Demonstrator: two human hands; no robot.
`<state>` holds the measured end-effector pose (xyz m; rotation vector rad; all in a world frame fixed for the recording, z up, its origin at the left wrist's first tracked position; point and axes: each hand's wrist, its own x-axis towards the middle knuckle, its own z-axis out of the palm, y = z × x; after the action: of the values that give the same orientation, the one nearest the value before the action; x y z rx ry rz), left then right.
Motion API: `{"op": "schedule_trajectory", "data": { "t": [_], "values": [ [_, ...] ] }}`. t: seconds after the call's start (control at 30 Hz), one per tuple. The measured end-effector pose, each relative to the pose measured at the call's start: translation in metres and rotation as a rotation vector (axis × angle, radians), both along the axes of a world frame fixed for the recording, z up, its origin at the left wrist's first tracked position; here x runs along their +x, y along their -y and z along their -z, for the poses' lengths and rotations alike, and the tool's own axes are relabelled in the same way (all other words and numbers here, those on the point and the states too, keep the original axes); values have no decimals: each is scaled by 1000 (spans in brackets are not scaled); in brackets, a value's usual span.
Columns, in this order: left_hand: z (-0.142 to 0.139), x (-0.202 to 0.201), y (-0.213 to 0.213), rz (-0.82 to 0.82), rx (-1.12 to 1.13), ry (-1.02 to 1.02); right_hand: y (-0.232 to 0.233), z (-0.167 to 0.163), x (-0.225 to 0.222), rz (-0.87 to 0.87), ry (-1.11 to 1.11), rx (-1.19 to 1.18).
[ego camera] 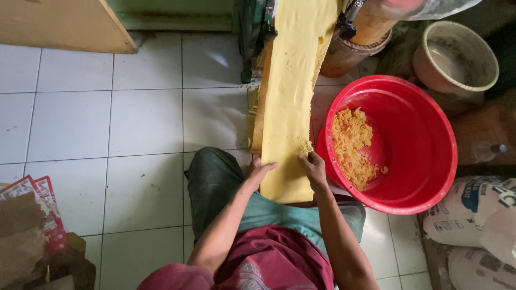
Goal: The person sits on the floor and feeds a large sheet of yellow dough through a manual dough sheeter machine, guiding and catching the dough as it passes through the rollers. They fold the dough sheet, reposition it, and repeatedly pass it back through the machine, with a red basin of dough pieces beside them.
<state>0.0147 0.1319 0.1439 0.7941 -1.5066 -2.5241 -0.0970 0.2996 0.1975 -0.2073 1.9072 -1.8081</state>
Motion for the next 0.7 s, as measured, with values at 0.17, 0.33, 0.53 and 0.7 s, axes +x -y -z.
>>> {"op": "schedule_trajectory", "data": {
  "t": [0.17,0.33,0.53,0.7],
  "values": [
    [0,29,-3,174,-65,179,-2,10,8,57,52,193],
    [16,25,-20,78,-115,72,-23,18,18,12,276,174],
    [12,-3,-11,49,-247,209,-42,31,9,-33,254,12],
    [11,8,4,101,-169,157,-48,42,12,-33,270,57]
  ]
}}
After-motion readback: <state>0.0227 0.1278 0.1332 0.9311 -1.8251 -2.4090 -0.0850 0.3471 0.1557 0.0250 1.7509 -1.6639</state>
